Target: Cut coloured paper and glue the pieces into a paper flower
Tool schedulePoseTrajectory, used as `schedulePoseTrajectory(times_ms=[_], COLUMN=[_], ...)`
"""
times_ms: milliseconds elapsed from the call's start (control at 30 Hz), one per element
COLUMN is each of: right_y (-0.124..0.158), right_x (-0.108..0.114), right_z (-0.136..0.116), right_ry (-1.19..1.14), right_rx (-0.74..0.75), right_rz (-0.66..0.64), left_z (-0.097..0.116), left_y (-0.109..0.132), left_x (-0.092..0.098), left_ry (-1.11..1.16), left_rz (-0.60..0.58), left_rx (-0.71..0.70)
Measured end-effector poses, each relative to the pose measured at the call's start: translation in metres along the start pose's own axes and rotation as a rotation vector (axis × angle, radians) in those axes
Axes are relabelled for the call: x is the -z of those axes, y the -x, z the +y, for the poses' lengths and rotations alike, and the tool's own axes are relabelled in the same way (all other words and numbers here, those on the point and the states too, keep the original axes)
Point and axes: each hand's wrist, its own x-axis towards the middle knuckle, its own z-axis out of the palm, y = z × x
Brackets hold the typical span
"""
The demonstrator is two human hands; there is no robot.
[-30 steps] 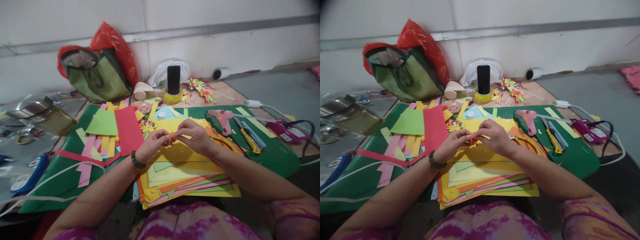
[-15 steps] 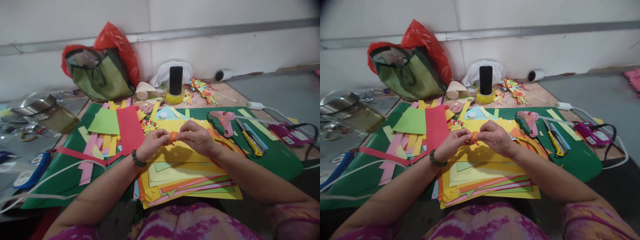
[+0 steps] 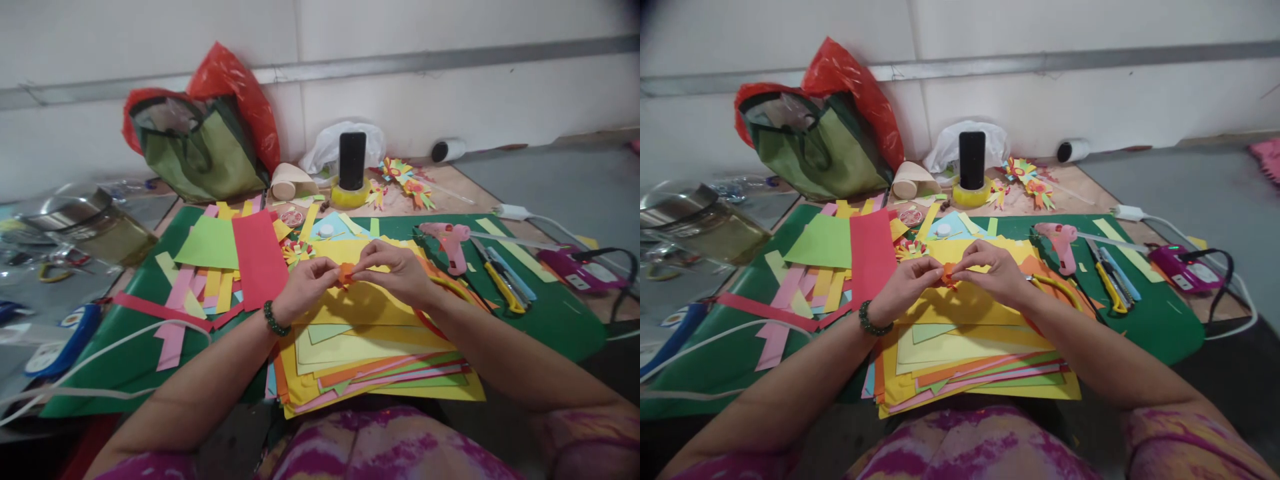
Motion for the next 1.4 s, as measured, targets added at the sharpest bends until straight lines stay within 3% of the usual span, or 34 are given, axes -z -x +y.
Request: schedulePoseTrajectory(times_ms=[233, 667, 967, 1400], right_y=[0.000, 0.000, -0.002, -0.003], right_x=[-0.004, -0.008, -0.010, -0.010], right_z=[0.006, 0.004, 0.002, 0.003], right_ry=[0.007, 0.041, -0.268, -0.439], right_rx=[-0.083, -0.092, -0.516, -0.612], right_rz=[0.006, 0.024, -0.090, -0.038], left_z=[0.000, 0.004, 0.000, -0.003], left_y=[0.002, 0.004, 0.003, 0.002], left_x=[-0.002, -0.003, -0.003, -0.003], left_ry=[-0.034, -0.065, 0.001, -0.037], left_rz=[-0.048, -0.064, -0.053, -0.023], left_rx=[-0.064, -0.063, -0.047, -0.040])
